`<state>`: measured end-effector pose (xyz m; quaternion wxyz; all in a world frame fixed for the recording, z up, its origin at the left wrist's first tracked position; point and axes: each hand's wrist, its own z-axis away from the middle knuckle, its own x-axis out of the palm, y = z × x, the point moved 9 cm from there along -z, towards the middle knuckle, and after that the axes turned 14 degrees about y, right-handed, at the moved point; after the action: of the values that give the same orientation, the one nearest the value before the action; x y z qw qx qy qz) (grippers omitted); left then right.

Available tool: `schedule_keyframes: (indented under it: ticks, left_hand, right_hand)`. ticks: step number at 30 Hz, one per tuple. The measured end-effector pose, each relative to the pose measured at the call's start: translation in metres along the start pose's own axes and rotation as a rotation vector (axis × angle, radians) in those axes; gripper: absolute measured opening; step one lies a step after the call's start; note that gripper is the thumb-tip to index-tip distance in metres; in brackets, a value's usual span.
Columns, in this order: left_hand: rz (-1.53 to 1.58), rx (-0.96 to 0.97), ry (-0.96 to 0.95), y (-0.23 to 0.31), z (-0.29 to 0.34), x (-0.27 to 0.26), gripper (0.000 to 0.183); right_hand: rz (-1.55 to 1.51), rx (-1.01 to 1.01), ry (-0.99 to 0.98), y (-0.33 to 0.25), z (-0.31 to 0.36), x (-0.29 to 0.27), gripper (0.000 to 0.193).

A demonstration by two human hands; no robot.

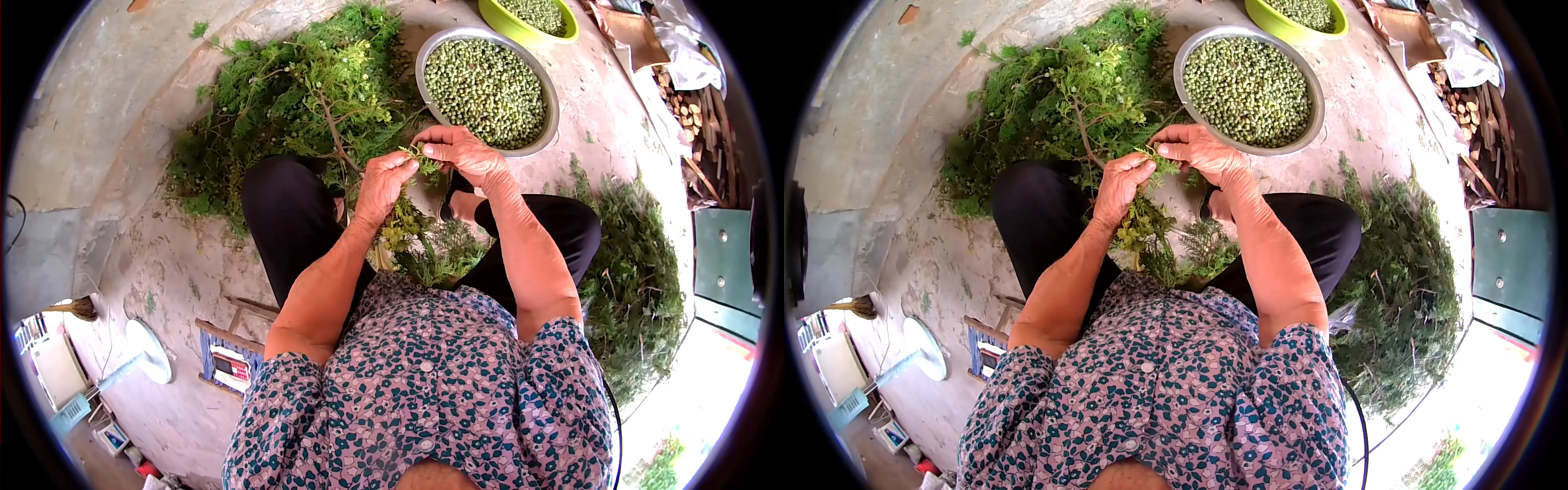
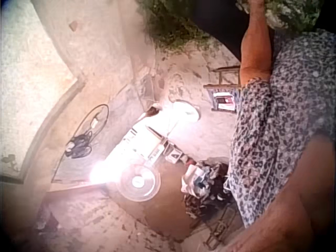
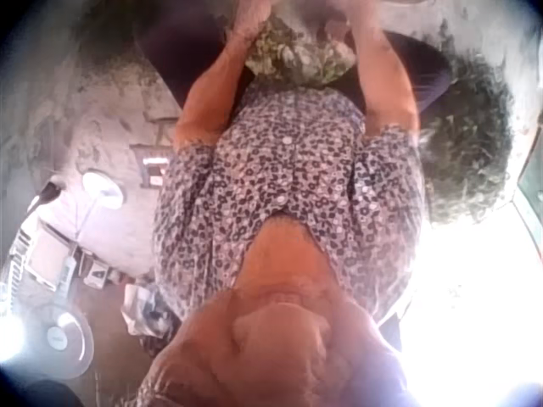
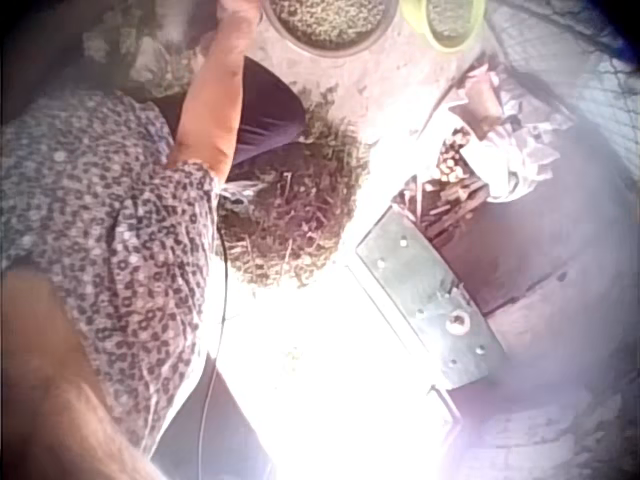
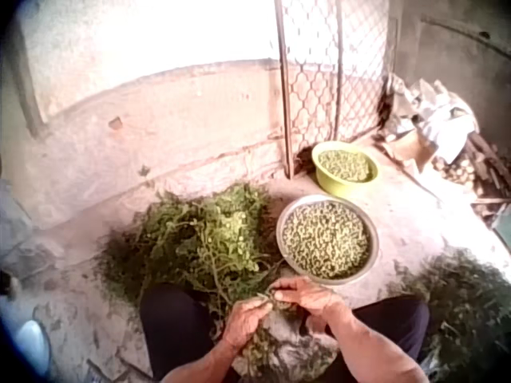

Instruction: The person picks small green pods from branches by hand and drops them into a metal bowl.

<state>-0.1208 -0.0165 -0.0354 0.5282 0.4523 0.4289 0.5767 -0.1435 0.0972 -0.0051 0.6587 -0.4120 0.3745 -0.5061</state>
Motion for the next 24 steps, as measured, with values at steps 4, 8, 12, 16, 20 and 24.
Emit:
schedule_keyframes:
  ticks: [4,8,12,16,20,24]
  left_hand:
    - [-0.050,-0.003,0.005,0.006,0.002,-0.001,0.018]
    - [0.074,-0.001,0.029,0.002,0.001,-0.003,0.017]
    - [0.263,-0.116,0.005,-0.004,-0.012,-0.017,0.023]
    - [0.415,-0.229,0.052,-0.009,-0.018,-0.018,0.026]
    - [0.549,-0.274,0.167,-0.012,-0.024,-0.021,0.023]
    - [0.682,-0.276,0.196,-0.011,-0.029,-0.026,0.019]
  right_hand:
    - [-0.195,0.017,0.054,0.007,-0.002,-0.004,0.021]
    - [-0.659,0.163,0.767,0.030,0.005,-0.056,0.017]
    - [-0.361,-0.027,0.557,0.009,-0.005,-0.077,0.020]
    - [-0.876,-0.124,0.739,-0.002,-0.010,-0.147,0.045]
    - [-0.177,-0.194,0.758,-0.016,0.006,-0.133,0.041]
    - [0.035,-0.344,0.162,-0.053,0.049,0.009,0.043]
